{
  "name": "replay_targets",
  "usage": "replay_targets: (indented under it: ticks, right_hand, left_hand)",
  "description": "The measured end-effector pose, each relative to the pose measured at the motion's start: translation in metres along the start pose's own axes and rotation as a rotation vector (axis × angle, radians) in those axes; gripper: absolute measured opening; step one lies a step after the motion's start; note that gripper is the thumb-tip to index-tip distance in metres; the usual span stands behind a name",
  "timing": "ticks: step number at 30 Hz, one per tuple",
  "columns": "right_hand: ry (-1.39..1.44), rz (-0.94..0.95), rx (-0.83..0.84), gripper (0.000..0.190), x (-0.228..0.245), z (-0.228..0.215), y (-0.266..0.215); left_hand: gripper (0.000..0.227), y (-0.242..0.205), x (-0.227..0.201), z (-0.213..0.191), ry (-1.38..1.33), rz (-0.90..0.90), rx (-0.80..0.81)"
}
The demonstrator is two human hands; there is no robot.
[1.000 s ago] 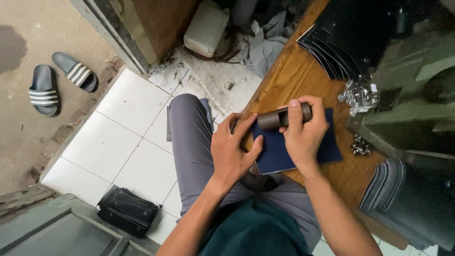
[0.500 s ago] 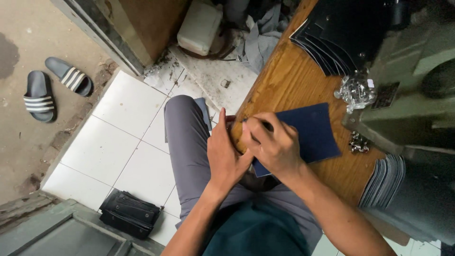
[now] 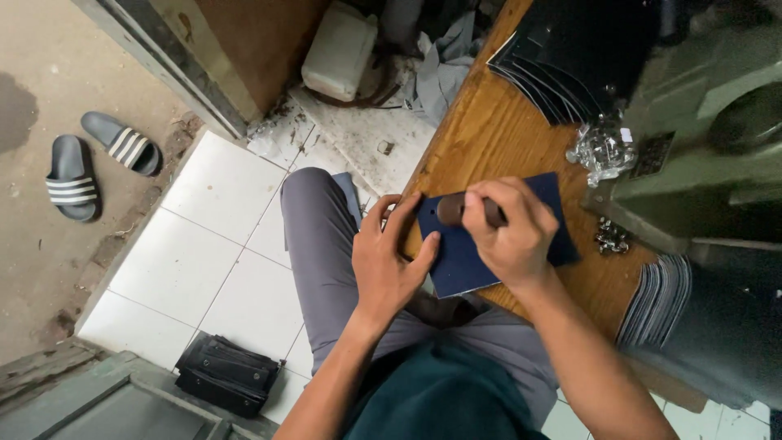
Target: The person sits at a low table and attaches metal rivets to leather pieces. They place a rivet through a hole in a leather piece, use a metal rivet setter and mallet strikes to set it, then stack the finished piece with completed ones and start the next piece.
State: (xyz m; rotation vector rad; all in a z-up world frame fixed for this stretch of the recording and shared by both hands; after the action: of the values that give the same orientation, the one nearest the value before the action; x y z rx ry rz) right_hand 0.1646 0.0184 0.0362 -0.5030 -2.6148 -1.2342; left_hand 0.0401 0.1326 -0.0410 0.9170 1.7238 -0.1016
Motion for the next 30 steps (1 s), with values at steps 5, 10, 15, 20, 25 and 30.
replay_targets:
  ticks: [5, 10, 15, 20, 25, 30]
  right_hand:
    - [-0.082, -0.073, 0.08, 0.011, 0.027, 0.013, 0.016]
    - [-0.171, -0.217, 0.036, 0.01, 0.019, 0.008, 0.014]
    - [-0.047, -0.122, 0.155, 0.006, 0.027, 0.023, 0.027]
    - [0.007, -0.157, 0.184, 0.007, 0.033, 0.025, 0.031]
    - [-0.148, -0.336, 0.09, 0.014, 0.027, 0.013, 0.02]
    - [-0.031, -0.208, 0.102, 0.005, -0.032, 0.011, -0.018]
  left_hand:
    - [0.057, -0.001, 0.004, 0.005, 0.027, 0.011, -0.004]
    - [0.057, -0.001, 0.005, 0.003, 0.031, -0.016, -0.002]
    - [0.058, -0.002, 0.005, 0.004, 0.015, -0.015, 0.031]
    - [0.059, -0.003, 0.005, 0.005, 0.012, -0.021, 0.03]
    - [0.058, -0.001, 0.004, 0.002, 0.016, -0.019, 0.016]
    - [0.057, -0.001, 0.003, 0.003, 0.006, -0.026, 0.017]
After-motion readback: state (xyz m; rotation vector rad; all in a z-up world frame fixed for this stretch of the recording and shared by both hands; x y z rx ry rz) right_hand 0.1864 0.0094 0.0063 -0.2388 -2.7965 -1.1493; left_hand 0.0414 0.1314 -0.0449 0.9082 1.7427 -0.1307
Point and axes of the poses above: each hand's wrist, its own y-axis towards the middle knuckle, its own z-axis out of the palm, x = y × z, the point moved 10 cm from there along y, towards the middle knuckle, and after that the axes turned 4 degrees about z, right-handed, at the moved point
